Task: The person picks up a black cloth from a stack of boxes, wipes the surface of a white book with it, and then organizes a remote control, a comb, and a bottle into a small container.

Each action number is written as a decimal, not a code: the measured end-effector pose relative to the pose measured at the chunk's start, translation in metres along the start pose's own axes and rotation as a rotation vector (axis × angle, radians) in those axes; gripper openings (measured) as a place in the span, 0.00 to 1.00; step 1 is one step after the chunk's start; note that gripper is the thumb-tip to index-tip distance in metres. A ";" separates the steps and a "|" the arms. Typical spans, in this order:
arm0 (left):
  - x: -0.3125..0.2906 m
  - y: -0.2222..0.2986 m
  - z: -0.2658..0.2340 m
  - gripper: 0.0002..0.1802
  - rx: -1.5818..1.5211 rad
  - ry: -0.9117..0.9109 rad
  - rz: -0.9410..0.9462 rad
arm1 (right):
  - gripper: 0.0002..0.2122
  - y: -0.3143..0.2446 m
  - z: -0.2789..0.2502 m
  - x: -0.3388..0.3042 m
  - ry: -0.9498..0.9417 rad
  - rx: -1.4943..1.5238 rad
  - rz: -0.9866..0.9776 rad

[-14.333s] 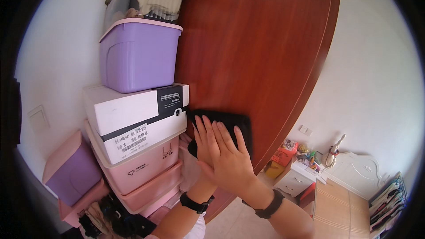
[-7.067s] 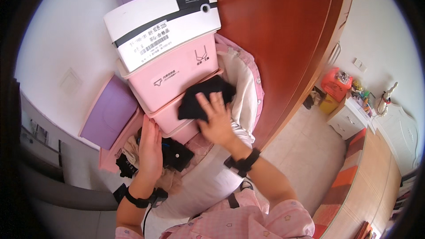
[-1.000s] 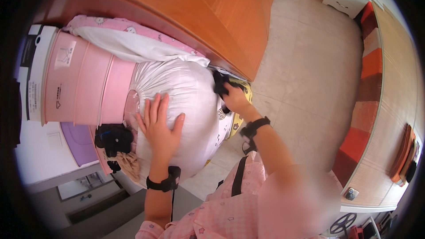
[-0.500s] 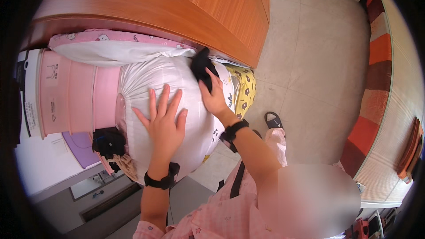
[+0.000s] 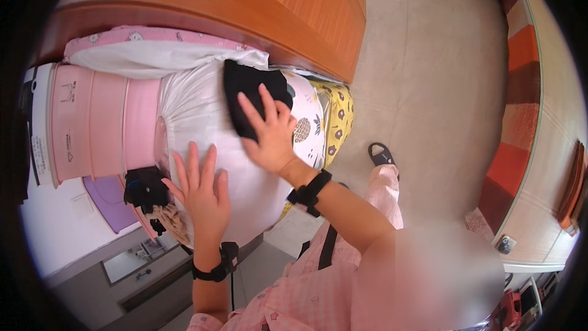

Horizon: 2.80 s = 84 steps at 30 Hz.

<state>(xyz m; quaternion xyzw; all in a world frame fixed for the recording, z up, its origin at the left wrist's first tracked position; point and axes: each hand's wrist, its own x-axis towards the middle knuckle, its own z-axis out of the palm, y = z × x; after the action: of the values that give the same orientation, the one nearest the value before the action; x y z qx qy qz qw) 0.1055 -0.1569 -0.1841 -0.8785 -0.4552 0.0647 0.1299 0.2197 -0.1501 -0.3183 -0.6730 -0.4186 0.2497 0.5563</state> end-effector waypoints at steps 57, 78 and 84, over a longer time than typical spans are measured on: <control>-0.179 -0.178 0.078 0.31 -1.163 0.203 0.270 | 0.20 -0.036 0.086 -0.265 0.513 0.048 0.007; -0.201 -0.283 0.095 0.24 -0.957 0.480 0.594 | 0.29 -0.111 0.175 -0.330 0.673 -0.222 -0.125; -0.198 -0.276 0.117 0.27 -1.064 0.371 0.554 | 0.37 -0.133 0.237 -0.300 0.669 -0.506 -0.283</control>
<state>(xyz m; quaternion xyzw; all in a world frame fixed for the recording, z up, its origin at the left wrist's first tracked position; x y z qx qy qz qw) -0.2521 -0.1469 -0.2178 -0.9048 -0.1505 -0.2931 -0.2697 -0.1659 -0.2705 -0.2909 -0.7678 -0.3515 -0.1710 0.5076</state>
